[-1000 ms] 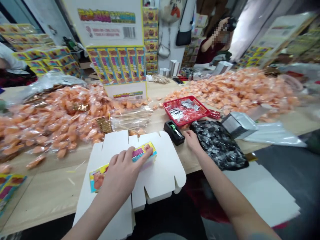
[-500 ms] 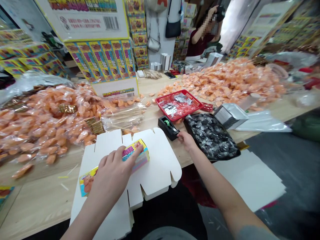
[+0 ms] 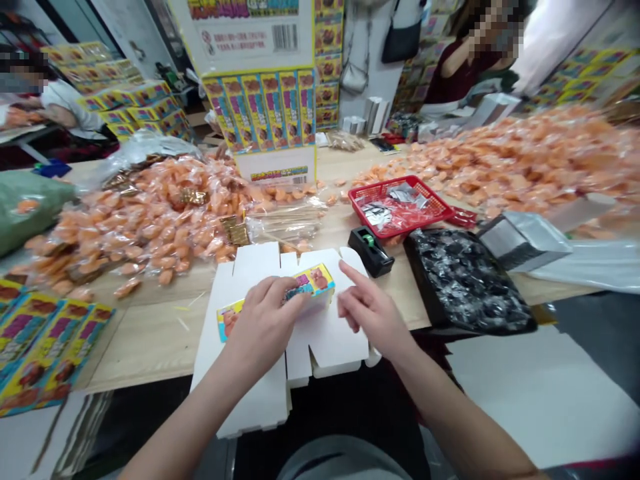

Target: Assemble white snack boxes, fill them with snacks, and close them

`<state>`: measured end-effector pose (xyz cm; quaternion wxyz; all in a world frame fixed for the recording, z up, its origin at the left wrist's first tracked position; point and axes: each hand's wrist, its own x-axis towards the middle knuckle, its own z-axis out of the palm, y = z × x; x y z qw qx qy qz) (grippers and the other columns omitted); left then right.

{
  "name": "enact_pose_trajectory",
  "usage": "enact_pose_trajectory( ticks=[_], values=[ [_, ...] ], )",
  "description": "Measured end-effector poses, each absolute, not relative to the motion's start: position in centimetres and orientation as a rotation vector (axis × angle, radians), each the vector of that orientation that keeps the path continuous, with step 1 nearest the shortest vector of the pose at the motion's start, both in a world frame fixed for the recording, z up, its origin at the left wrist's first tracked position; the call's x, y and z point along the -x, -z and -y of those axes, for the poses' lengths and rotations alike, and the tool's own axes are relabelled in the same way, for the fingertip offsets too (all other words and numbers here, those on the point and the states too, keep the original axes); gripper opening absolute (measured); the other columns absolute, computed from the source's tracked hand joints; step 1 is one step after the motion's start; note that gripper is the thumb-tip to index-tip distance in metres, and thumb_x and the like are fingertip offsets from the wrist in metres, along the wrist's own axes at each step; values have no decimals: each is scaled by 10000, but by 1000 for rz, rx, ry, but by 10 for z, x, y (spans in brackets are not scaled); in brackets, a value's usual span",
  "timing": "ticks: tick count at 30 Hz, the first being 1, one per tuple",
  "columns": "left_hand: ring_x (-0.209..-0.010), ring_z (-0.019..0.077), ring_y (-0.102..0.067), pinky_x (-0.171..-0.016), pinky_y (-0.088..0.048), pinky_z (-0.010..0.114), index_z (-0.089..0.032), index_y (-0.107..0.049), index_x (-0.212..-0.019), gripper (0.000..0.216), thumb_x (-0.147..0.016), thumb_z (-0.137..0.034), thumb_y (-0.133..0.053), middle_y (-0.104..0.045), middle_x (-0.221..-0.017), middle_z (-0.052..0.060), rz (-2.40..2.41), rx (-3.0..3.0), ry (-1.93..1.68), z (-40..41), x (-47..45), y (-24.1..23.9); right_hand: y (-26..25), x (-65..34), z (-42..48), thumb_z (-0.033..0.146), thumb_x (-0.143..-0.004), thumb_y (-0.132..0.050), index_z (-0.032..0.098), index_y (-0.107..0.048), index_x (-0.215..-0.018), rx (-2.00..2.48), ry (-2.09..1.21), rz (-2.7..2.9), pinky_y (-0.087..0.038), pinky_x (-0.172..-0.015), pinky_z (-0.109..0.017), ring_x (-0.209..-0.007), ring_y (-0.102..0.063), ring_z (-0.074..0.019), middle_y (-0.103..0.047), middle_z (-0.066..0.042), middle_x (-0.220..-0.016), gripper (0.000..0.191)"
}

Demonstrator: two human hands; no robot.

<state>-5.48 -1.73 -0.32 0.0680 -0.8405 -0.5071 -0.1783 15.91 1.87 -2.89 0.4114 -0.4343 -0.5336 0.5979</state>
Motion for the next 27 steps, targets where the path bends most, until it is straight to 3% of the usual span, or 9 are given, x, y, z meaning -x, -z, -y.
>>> enact_pose_trajectory(
  ticks=[2,6,10,12,16,20,23,25,27],
  values=[
    [-1010,237,-547,-855,-512,405,-176,-612,-1114,258,-915,-84,-477,-624,-1112,102,1497,2556,593,20,55,4,23,-138,-16,389,-869,-562,187,-313,-1513,1065,-1530,1395,-371,-455,-242,-486,-442,-91,-566,49,-647,719],
    [-1002,215,-538,-873,-505,368,-133,-600,-1025,217,-927,-71,-417,-631,-1065,99,1499,2637,712,23,58,3,28,-120,-17,370,-869,-543,147,-334,-1499,1098,-1435,1498,-403,-517,-269,-541,-478,-115,-564,36,-641,700],
    [-1006,240,-508,-855,-502,405,-207,-554,-1281,377,-940,-137,-408,-572,-1152,111,1540,2631,658,24,58,1,35,-121,-16,339,-892,-520,171,-315,-1505,1126,-1330,1559,-443,-602,-295,-636,-542,-145,-587,18,-692,668],
    [-1047,255,-497,-888,-488,426,-245,-556,-1309,388,-954,-183,-413,-540,-1192,115,1633,2603,662,23,55,0,39,-122,-14,325,-910,-507,198,-292,-1514,1124,-1282,1571,-460,-647,-306,-681,-563,-153,-594,17,-721,654],
    [-1122,280,-487,-961,-439,453,-208,-630,-1177,298,-976,-288,-425,-553,-1272,115,1871,2497,745,11,45,1,49,-118,-6,320,-930,-505,248,-302,-1501,1105,-1234,1559,-482,-720,-325,-728,-583,-158,-605,16,-766,610],
    [-938,270,-531,-858,-461,423,-167,-621,-1047,270,-912,-396,-572,-692,-990,73,1961,2447,713,-2,38,3,60,-116,1,299,-922,-502,258,-243,-1510,1039,-1279,1483,-493,-733,-332,-761,-599,-162,-620,10,-793,644],
    [-947,270,-542,-845,-458,411,-163,-609,-1069,284,-904,-393,-589,-695,-1029,86,1855,2435,645,-3,35,8,78,-139,-6,325,-868,-568,241,-156,-1525,1088,-1434,1453,-497,-658,-320,-718,-600,-170,-635,16,-771,780],
    [-1013,288,-547,-856,-451,421,-159,-596,-1126,307,-908,-375,-581,-674,-1124,114,1808,2386,542,0,32,10,94,-169,-26,369,-812,-617,206,-251,-1479,1241,-1400,1373,-495,-621,-312,-699,-587,-176,-632,7,-775,778],
    [-1078,310,-544,-867,-442,433,-166,-573,-1199,357,-889,-341,-604,-644,-1209,129,1803,2340,410,5,30,8,107,-205,-58,389,-766,-635,188,-417,-1343,1464,-1171,1192,-501,-648,-304,-775,-584,-182,-634,-35,-895,648]
  ],
)
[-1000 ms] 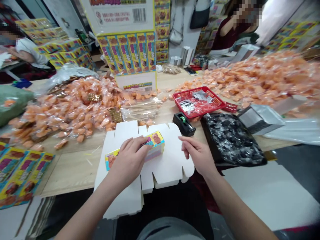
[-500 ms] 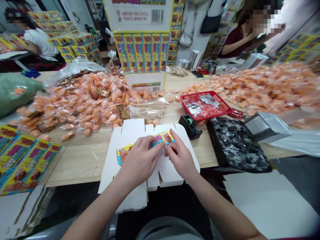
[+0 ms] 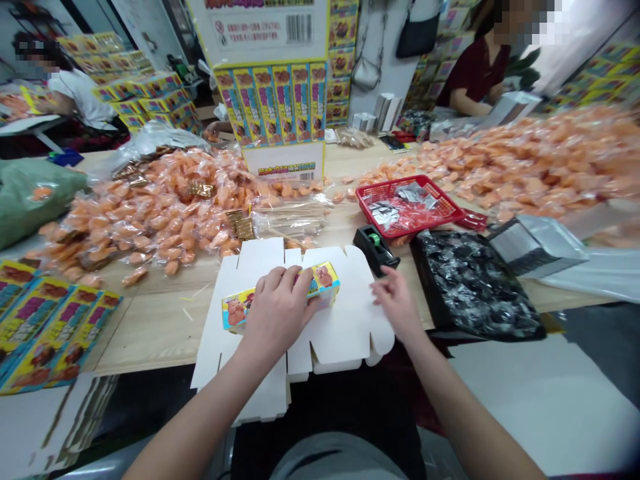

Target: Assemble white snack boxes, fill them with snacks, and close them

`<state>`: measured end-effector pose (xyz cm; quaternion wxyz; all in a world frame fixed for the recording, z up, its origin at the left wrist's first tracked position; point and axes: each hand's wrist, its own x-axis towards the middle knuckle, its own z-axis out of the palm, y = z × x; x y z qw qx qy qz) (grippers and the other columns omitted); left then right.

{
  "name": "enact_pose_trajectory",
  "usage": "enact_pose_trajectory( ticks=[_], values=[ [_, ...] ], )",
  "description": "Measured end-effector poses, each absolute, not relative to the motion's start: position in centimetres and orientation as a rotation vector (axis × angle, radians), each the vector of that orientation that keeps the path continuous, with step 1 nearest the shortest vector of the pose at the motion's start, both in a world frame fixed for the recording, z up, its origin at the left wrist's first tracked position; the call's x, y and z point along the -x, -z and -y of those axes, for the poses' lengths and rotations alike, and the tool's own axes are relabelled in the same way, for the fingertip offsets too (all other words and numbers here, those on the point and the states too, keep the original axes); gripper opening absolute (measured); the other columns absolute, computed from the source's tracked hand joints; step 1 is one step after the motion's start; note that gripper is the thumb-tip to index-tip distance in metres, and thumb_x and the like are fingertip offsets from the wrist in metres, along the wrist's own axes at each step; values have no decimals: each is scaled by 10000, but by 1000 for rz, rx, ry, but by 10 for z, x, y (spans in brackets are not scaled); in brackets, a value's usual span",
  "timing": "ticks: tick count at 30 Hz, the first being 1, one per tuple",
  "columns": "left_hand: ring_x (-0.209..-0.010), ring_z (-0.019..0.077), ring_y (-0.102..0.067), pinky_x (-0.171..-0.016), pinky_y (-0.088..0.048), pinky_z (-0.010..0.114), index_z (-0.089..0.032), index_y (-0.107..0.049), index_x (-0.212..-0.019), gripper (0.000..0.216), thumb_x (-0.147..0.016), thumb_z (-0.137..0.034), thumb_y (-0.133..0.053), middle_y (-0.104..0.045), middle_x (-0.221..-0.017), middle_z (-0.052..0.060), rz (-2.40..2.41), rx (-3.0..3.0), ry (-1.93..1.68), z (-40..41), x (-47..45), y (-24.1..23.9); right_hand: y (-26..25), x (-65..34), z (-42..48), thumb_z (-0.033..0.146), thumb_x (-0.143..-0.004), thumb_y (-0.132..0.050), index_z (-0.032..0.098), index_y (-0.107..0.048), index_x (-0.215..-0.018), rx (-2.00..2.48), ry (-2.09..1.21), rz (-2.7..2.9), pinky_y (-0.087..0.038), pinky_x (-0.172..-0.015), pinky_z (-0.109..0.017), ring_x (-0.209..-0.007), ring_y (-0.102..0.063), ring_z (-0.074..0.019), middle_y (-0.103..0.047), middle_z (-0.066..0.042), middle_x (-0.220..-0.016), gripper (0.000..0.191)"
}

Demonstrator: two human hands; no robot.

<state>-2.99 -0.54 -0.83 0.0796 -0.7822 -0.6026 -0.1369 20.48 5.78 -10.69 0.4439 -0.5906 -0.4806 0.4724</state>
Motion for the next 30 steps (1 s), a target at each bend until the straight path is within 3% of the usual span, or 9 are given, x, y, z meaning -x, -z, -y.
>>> enact_pose_trajectory(
  ticks=[3,6,9,14,18,21,25,30],
  values=[
    [-1198,335,-512,-966,-401,476,-204,-433,-1399,628,-833,-343,-669,-571,-1346,130,1785,2374,239,16,41,-2,113,-246,-115,370,-765,-631,208,-545,-1152,1733,-994,947,-506,-728,-288,-1000,-564,-211,-606,-94,-1131,428],
    [-1269,351,-477,-1030,-354,518,-214,-275,-1501,802,-836,-481,-635,-528,-1403,134,1829,2401,168,24,71,-8,104,-261,-159,368,-750,-659,184,-638,-884,1818,-1257,879,-515,-639,-319,-871,-600,-240,-669,-106,-930,229],
    [-1121,321,-575,-878,-451,456,-235,-360,-1451,618,-902,-469,-523,-587,-1304,114,1942,2388,93,26,100,-1,94,-259,-176,244,-660,-717,158,-633,-710,1794,-1455,833,-524,-589,-357,-716,-595,-233,-653,-86,-709,129],
    [-1059,304,-584,-829,-464,440,-234,-394,-1415,519,-939,-422,-479,-600,-1223,107,1936,2341,109,25,106,14,102,-259,-158,232,-672,-593,192,-577,-679,1590,-1431,730,-569,-675,-355,-769,-598,-194,-631,-31,-723,43],
    [-1025,317,-589,-783,-470,452,-242,-383,-1413,500,-951,-415,-461,-596,-1201,107,1921,2338,126,25,102,13,126,-257,-142,225,-605,-587,208,-506,-594,1564,-1313,636,-569,-686,-316,-749,-588,-181,-560,-1,-628,84],
    [-1085,320,-564,-829,-478,466,-217,-417,-1357,440,-946,-364,-474,-543,-1236,135,1873,2407,341,28,108,14,138,-249,-134,278,-620,-608,214,-525,-603,1559,-1188,618,-552,-665,-292,-763,-583,-185,-566,-3,-643,106],
    [-1223,291,-483,-965,-445,451,-198,-543,-1134,216,-920,-194,-511,-483,-1232,144,1719,2492,734,42,116,18,125,-232,-96,379,-677,-633,215,-587,-670,1534,-1078,668,-516,-637,-271,-740,-567,-165,-584,-8,-706,171],
    [-997,195,-582,-909,-467,376,-253,-610,-1136,321,-874,-71,-581,-619,-1045,56,1593,2367,814,59,115,20,70,-182,-20,413,-794,-666,227,-727,-1041,1303,-1195,1186,-473,-535,-275,-546,-494,-112,-580,12,-675,315]
  ],
)
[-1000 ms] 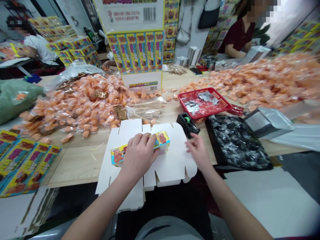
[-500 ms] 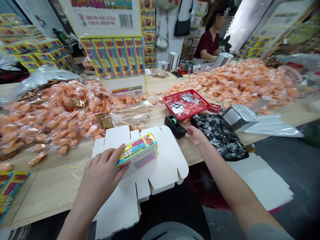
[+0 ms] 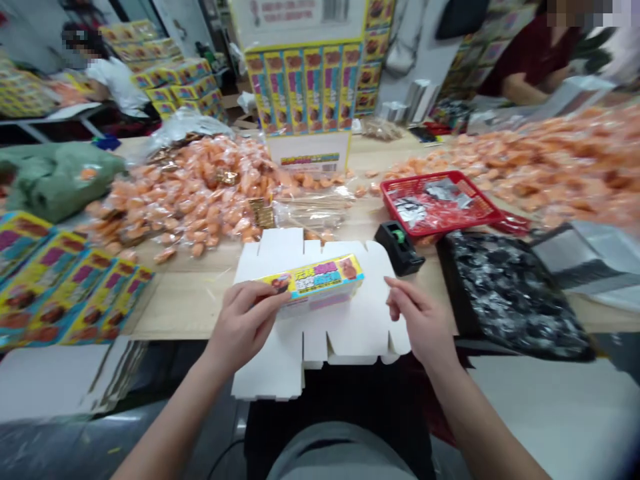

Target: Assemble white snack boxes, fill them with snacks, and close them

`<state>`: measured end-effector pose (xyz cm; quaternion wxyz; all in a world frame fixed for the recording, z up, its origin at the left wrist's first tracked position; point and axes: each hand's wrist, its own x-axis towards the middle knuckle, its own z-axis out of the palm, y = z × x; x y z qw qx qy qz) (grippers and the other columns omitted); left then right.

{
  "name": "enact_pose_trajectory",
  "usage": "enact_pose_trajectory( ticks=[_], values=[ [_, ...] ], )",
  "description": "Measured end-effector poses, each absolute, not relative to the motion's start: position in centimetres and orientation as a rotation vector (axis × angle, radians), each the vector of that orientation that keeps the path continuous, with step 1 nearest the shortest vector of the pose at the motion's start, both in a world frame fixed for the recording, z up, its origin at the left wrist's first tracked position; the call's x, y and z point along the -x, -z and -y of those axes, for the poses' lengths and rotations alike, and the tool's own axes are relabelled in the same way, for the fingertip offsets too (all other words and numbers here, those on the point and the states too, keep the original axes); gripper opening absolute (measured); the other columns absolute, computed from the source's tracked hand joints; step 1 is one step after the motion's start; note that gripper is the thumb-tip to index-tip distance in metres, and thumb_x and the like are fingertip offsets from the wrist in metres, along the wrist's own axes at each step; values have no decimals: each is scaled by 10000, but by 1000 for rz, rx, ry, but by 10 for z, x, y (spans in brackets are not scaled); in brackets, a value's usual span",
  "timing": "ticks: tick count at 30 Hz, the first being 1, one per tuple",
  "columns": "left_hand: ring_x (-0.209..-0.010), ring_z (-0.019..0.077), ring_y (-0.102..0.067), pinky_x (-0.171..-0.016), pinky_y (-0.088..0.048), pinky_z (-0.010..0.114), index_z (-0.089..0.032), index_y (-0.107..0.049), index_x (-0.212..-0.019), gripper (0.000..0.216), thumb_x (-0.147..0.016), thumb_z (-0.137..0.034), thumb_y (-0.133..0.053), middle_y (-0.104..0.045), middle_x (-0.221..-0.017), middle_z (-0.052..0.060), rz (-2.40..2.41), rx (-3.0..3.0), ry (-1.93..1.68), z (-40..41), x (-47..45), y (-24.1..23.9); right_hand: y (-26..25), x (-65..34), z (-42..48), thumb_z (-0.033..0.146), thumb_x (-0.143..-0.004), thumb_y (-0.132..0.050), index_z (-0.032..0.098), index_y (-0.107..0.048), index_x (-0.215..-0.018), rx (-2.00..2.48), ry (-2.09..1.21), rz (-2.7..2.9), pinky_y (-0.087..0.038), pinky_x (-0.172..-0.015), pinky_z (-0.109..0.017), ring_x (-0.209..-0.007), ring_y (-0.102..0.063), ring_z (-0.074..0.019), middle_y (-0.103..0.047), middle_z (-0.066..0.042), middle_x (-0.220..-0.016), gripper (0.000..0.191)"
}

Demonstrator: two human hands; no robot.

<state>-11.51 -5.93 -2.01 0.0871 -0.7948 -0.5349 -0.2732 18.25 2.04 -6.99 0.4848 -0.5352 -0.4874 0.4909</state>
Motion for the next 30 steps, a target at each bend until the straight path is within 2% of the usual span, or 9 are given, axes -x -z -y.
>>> enact_pose_trajectory(
  ticks=[4,6,10,14,16,18,20,22,30],
  values=[
    [-1001,164,-612,-908,-496,318,-199,-627,-1030,213,-867,-62,-602,-677,-1034,53,1568,2424,994,62,118,19,36,-116,15,366,-857,-608,293,-603,-1308,1004,-1552,1398,-469,-478,-264,-500,-481,-104,-560,38,-639,457],
    [-1014,163,-622,-920,-498,322,-192,-627,-1009,193,-870,-63,-597,-689,-1036,54,1573,2465,1055,63,121,17,27,-90,20,332,-861,-603,309,-635,-1269,879,-1514,1484,-502,-531,-275,-553,-513,-112,-561,27,-665,410],
    [-1036,169,-620,-931,-499,328,-189,-634,-1030,200,-872,-75,-590,-693,-1042,62,1580,2506,1131,63,124,17,20,-79,18,282,-812,-690,322,-754,-1020,806,-1188,1645,-557,-686,-303,-819,-603,-161,-625,-43,-952,221],
    [-1022,163,-621,-933,-496,324,-184,-628,-1018,184,-873,-77,-593,-696,-1033,57,1551,2506,1178,61,125,19,26,-83,19,316,-864,-633,295,-760,-973,914,-1326,1554,-523,-537,-267,-609,-572,-123,-658,-15,-764,169],
    [-1024,161,-619,-934,-494,321,-186,-621,-1020,191,-870,-70,-592,-694,-1034,53,1533,2503,1199,60,126,21,29,-77,20,367,-840,-650,247,-755,-1001,1002,-1436,1457,-499,-488,-261,-540,-539,-112,-645,-8,-692,226],
    [-1046,161,-610,-947,-487,322,-188,-609,-1047,230,-864,-51,-583,-684,-1055,53,1514,2510,1209,60,126,23,29,-67,22,402,-815,-670,208,-694,-1160,1054,-1527,1366,-492,-486,-262,-532,-534,-113,-639,3,-665,397],
    [-1073,170,-595,-968,-477,335,-185,-590,-1067,270,-851,-27,-562,-665,-1087,61,1508,2518,1206,63,127,26,27,-56,23,415,-800,-684,179,-512,-1387,1067,-1596,1288,-486,-495,-259,-536,-534,-117,-632,25,-644,656],
    [-1098,186,-571,-976,-474,351,-174,-568,-1071,288,-834,-14,-536,-629,-1124,82,1527,2520,1198,67,129,28,25,-48,24,419,-790,-690,148,-328,-1500,1073,-1613,1242,-483,-507,-259,-542,-529,-119,-631,36,-637,841],
    [-1210,238,-468,-1024,-446,421,-206,-573,-1294,394,-915,-138,-487,-378,-1386,147,1651,2521,1058,73,124,23,35,-39,28,414,-809,-664,126,-282,-1509,1075,-1548,1247,-507,-585,-293,-575,-563,-135,-624,42,-642,848]
  ],
)
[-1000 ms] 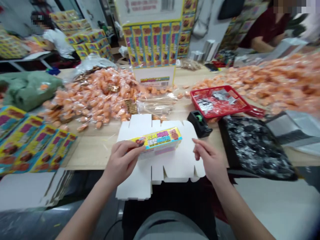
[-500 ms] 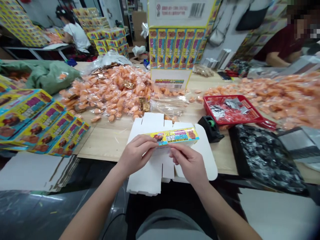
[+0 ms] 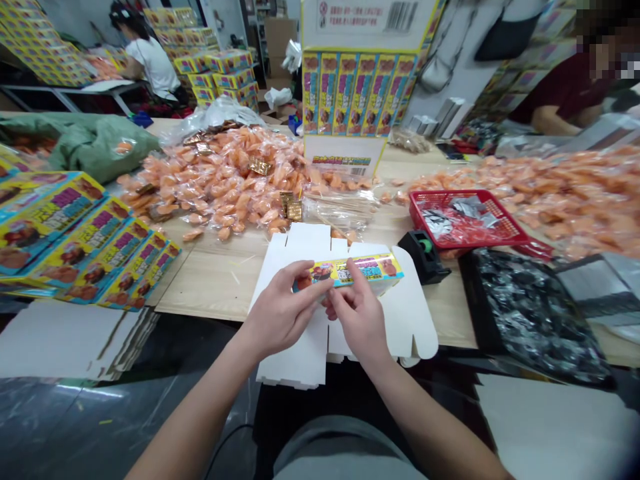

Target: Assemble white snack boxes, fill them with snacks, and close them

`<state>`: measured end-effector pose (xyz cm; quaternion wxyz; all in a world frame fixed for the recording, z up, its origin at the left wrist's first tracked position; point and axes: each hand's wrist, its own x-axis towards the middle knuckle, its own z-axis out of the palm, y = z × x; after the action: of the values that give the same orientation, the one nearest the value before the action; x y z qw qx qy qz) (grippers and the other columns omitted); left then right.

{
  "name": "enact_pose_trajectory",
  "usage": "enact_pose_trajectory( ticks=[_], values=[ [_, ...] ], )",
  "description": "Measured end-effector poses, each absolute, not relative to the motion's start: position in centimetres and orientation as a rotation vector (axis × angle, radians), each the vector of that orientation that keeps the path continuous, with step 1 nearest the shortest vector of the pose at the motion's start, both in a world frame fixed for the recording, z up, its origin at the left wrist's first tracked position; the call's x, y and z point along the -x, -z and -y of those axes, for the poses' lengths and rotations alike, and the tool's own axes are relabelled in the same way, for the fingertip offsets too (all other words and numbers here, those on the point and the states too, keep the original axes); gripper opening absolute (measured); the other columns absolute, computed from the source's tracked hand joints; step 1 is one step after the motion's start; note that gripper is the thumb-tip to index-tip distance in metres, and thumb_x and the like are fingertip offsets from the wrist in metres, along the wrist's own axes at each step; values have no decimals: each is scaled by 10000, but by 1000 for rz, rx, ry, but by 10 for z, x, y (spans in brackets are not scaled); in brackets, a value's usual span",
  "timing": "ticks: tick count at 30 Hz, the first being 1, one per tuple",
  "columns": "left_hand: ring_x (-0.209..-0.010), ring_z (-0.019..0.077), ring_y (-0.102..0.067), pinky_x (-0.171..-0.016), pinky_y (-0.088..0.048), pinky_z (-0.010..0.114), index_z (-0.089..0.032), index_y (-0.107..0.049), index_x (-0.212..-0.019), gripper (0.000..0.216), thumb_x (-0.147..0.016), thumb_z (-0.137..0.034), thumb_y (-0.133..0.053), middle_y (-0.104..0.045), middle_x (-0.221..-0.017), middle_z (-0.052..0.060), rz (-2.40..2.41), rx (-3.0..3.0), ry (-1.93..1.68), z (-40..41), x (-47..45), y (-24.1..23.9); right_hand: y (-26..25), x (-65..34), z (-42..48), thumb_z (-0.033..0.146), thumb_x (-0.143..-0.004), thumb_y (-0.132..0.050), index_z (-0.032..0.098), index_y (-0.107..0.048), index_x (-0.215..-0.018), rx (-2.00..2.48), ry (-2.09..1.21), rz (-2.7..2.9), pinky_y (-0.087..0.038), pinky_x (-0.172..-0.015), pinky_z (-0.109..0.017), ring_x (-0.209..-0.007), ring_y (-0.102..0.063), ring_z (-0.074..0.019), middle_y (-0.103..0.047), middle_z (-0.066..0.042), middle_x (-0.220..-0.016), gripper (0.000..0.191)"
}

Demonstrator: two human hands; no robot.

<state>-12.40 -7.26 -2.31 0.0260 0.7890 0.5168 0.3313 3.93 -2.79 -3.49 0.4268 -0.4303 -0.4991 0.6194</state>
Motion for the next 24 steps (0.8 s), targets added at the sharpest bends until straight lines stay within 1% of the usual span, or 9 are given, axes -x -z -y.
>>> enact_pose_trajectory(
  ticks=[2,4,8,11,15,17,19,22,24],
  values=[
    [-1195,247,-476,-1028,-431,448,-205,-623,-1249,340,-947,-187,-467,-375,-1451,148,-1717,-2366,-1005,67,117,20,40,-39,28,412,-815,-656,135,-281,-1506,1055,-1562,1240,-514,-603,-296,-606,-584,-144,-625,39,-649,834],
    [-1140,254,-499,-1008,-433,462,-197,-671,-1176,290,-953,-268,-500,-436,-1446,148,-1851,-2282,-1013,60,111,17,47,-39,28,411,-827,-645,153,-276,-1504,1037,-1562,1253,-513,-610,-292,-619,-590,-145,-634,34,-662,813],
    [-1036,262,-505,-928,-473,427,-173,-686,-1085,298,-881,-382,-630,-652,-1220,115,-1924,-2273,-993,47,106,15,60,-47,28,361,-878,-588,200,-201,-1525,1009,-1538,1333,-515,-623,-290,-645,-611,-147,-669,17,-717,771],
    [-1031,255,-508,-922,-471,406,-180,-661,-1099,284,-880,-359,-634,-680,-1157,88,-1888,-2319,-979,44,106,19,66,-60,28,295,-901,-545,223,-122,-1545,1044,-1464,1517,-530,-650,-297,-673,-645,-157,-679,21,-721,773],
    [-1146,271,-519,-1004,-424,446,-208,-546,-1273,466,-832,-290,-675,-613,-1254,99,-1956,-2240,-876,50,111,26,62,-84,29,259,-930,-499,239,-268,-1501,980,-1100,1803,-520,-631,-264,-613,-596,-130,-620,49,-678,616],
    [-1127,253,-558,-955,-468,399,-209,-498,-1313,569,-786,-268,-708,-596,-1240,99,-1999,-2067,-822,55,120,25,60,-92,31,224,-944,-473,249,-315,-1471,884,-925,1871,-514,-619,-245,-600,-570,-118,-607,49,-697,550],
    [-1050,229,-599,-881,-504,351,-209,-516,-1273,557,-766,-291,-731,-610,-1169,79,-2072,-1926,-838,62,138,16,65,-94,36,188,-947,-459,239,-397,-1409,796,-792,1973,-519,-627,-240,-625,-583,-122,-614,31,-726,469],
    [-1057,250,-571,-881,-503,377,-195,-530,-1245,491,-798,-301,-701,-581,-1110,92,-2471,-1889,-1125,77,183,-16,89,-83,46,252,-922,-512,184,-545,-1274,537,-524,2299,-547,-755,-317,-898,-654,-205,-691,-86,-984,360],
    [-1164,300,-489,-958,-462,444,-162,-492,-1303,528,-810,-244,-665,-508,-1174,145,-2898,-1841,-1338,92,222,-45,112,-72,53,405,-879,-574,125,-597,-1232,356,-267,2460,-529,-844,-410,-1086,-615,-307,-654,-168,-1202,451]
  ],
)
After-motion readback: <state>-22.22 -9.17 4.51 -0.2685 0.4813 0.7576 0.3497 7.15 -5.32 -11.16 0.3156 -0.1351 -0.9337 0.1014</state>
